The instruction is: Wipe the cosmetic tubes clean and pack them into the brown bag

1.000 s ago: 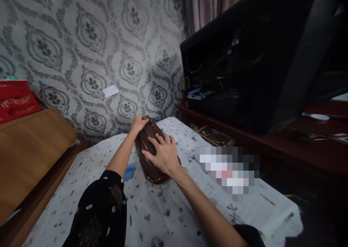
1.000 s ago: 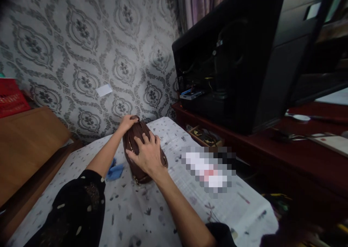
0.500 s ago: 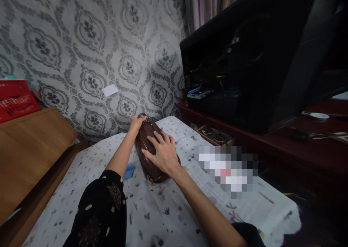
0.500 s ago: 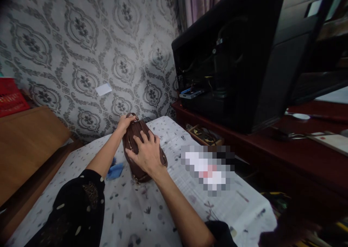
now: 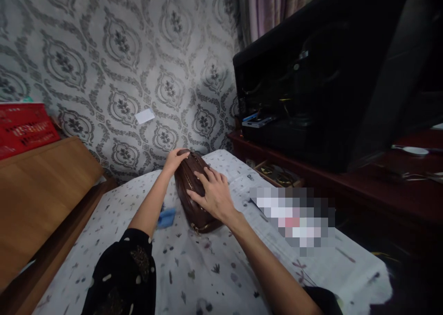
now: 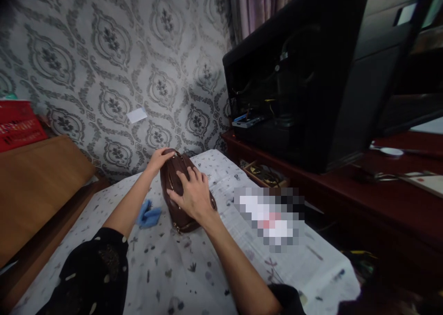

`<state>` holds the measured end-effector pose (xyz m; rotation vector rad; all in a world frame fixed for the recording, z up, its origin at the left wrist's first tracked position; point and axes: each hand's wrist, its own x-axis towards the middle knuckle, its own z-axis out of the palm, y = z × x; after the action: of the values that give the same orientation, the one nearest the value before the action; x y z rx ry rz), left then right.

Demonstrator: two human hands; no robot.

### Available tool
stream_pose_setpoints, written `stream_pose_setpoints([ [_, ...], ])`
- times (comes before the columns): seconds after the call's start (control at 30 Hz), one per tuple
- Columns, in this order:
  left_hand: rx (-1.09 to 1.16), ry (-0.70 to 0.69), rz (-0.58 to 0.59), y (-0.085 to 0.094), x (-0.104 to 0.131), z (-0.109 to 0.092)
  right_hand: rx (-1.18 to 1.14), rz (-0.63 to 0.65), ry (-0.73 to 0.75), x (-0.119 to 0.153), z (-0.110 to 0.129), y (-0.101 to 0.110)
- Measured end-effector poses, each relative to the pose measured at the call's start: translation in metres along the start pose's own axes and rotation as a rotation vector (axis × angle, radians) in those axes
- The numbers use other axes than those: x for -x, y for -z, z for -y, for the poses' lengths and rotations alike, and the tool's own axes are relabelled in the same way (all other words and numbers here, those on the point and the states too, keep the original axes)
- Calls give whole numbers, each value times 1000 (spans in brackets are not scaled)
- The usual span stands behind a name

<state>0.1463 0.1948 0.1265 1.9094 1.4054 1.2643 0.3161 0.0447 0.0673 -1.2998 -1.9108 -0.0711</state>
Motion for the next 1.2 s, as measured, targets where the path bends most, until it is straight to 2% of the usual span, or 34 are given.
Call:
stream_pose_setpoints([
  [0.23,-222,25,-107,27,6,13,-73,-214,-77,22,-13,-25],
  [0.43,-361,27,-162,26,10,10,-119,-299,-57,31,-18,-38],
  [0.73,-430,-29,-108,26,25,-3,-217,-356,-13,33,-21,-40],
  [0.87,-413,-84,-63,19,25,-12,-259,-393,-21,34,-21,-42],
  [1.0,-372,-142,14,1,21,-19,-276,-413,-20,35,-21,-43],
  [1.2,-352,-87,15,-20,8,-23,-286,-412,-23,34,-21,-42],
])
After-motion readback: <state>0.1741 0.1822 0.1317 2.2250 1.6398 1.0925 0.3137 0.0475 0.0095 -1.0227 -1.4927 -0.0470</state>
